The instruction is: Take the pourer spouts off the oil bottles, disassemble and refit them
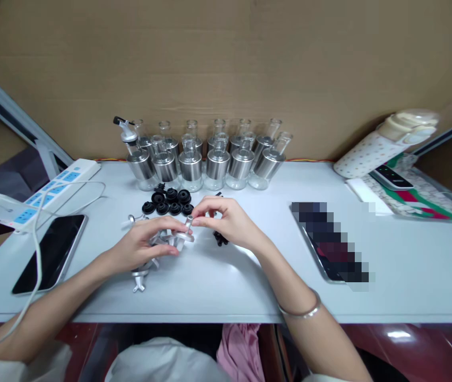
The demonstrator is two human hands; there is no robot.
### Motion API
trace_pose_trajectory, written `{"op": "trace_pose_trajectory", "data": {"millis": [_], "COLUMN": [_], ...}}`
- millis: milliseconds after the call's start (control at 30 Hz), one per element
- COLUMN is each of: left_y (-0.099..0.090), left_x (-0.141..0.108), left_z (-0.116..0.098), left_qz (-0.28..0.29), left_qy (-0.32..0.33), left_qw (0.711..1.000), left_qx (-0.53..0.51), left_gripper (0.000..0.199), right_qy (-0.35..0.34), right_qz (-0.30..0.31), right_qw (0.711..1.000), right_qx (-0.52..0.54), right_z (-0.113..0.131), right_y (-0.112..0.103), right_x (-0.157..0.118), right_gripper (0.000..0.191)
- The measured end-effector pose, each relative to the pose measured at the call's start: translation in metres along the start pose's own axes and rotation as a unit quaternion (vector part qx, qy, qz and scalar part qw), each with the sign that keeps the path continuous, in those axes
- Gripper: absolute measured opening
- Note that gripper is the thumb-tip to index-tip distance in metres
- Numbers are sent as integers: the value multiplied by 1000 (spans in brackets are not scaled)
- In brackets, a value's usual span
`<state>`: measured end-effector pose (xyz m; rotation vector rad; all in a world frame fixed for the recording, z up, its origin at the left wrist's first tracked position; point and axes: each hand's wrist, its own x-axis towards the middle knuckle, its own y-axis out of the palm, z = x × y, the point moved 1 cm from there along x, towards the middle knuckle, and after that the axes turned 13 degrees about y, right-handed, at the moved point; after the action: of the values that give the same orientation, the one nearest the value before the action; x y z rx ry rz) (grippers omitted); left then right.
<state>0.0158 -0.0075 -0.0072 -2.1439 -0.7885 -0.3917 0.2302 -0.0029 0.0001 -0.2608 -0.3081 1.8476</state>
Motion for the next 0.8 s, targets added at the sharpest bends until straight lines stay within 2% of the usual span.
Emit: {"op": "trace_pose_trajectory", "data": {"millis": [100, 233, 333, 433, 800], "left_y": [1, 1, 3, 5, 4], "left_x": [0, 2, 3, 3, 3], "left_z": [3, 3, 0, -1, -3], "left_qz": [45, 96, 109, 106, 104], "left_qy": [43, 68, 74, 91, 114], "left_qw": [995, 971, 964, 959, 945], "left_qx": [81, 209, 231, 247, 287], "left_gripper": [25, 25, 27, 28, 28], "right_qy": [23, 111, 148, 160, 144], "right_qz": [1, 75, 102, 108, 98], "right_qw": [993, 963, 950, 945, 954], "right_qx": [-116, -235, -255, -263, -243], "right_z": [-1, -12, -18, -21, -27], "right_y": [-12, -35, -43, -41, -39], "right_x": [-3, -4, -4, -3, 1], "right_gripper": [15, 13, 15, 17, 12]}}
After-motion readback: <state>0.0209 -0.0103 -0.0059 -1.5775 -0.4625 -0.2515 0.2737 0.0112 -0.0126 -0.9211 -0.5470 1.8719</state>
